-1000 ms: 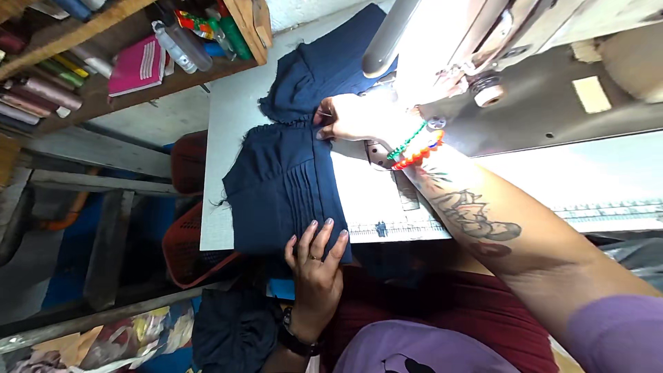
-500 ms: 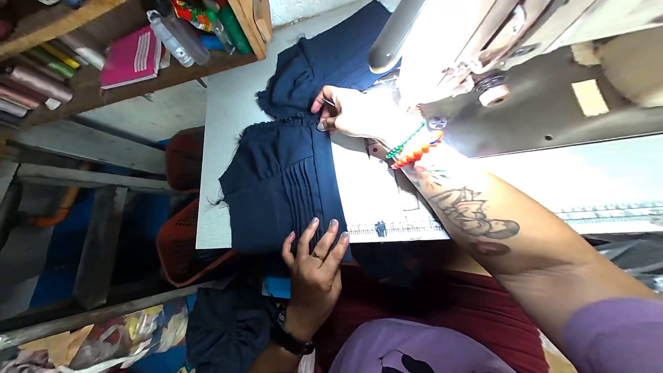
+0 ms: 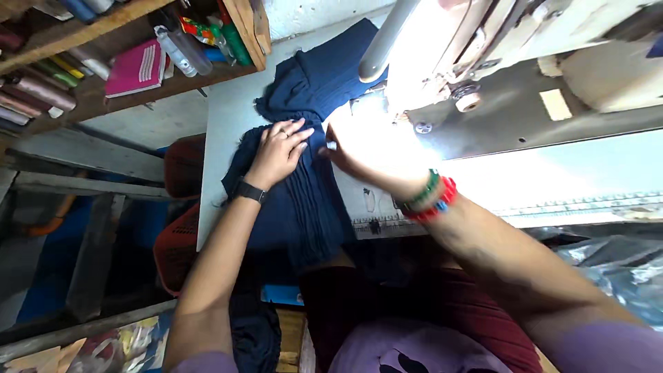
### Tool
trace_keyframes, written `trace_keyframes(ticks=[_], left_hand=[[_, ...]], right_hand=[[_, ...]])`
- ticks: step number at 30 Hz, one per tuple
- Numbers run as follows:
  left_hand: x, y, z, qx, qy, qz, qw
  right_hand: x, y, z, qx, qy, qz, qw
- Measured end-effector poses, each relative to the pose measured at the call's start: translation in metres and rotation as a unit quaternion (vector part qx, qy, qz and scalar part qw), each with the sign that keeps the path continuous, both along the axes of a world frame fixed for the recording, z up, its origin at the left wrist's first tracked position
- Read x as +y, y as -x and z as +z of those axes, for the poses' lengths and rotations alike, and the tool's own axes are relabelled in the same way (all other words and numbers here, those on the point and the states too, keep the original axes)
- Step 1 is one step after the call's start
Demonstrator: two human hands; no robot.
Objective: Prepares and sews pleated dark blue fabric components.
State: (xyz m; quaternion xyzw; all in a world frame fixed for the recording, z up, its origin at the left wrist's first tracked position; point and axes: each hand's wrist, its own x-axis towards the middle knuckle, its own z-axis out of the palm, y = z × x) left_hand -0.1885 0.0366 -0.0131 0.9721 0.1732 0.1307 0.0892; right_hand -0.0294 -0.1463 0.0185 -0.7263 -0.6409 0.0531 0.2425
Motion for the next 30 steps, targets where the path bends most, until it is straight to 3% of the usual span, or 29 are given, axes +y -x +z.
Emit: trace_keyframes(ticks=[4, 7, 10, 15, 19, 23, 27, 30], left_hand=[[-0.001, -0.027, -0.005, 0.005, -0.028, 0.146, 0.989], [-0.024, -0.034, -0.007, 0.013, -0.026, 0.22, 0.975], [-0.057, -0.025, 0.0, 0.06, -0.063, 0.255, 0.963], [-0.098, 0.024, 0.037, 0.118, -0.047, 0.221, 0.967], [-0.068, 0.022, 0.038, 0.052, 0.031, 0.139, 0.989], [-0.042, -0.012, 0.021, 0.006, 0.094, 0.051, 0.994], [-0.04, -0.035, 0.018, 0.005, 0.128, 0.051, 0.99], [-0.063, -0.032, 0.022, -0.034, 0.047, 0.083, 0.995]], right_hand=[[-0.084, 0.034, -0.018, -0.002, 0.008, -0.039, 0.999], [-0.103, 0.029, -0.039, 0.013, 0.014, -0.134, 0.991], [-0.108, 0.015, -0.04, -0.017, 0.012, -0.168, 0.986], [-0.126, -0.009, -0.033, 0.026, 0.035, -0.116, 0.992], [-0.147, -0.035, -0.027, 0.119, 0.001, -0.123, 0.985], [-0.161, -0.062, -0.029, 0.169, -0.011, -0.202, 0.965], [-0.165, -0.071, -0.039, 0.118, -0.042, -0.268, 0.955], [-0.172, -0.061, -0.04, 0.009, -0.093, -0.247, 0.965]])
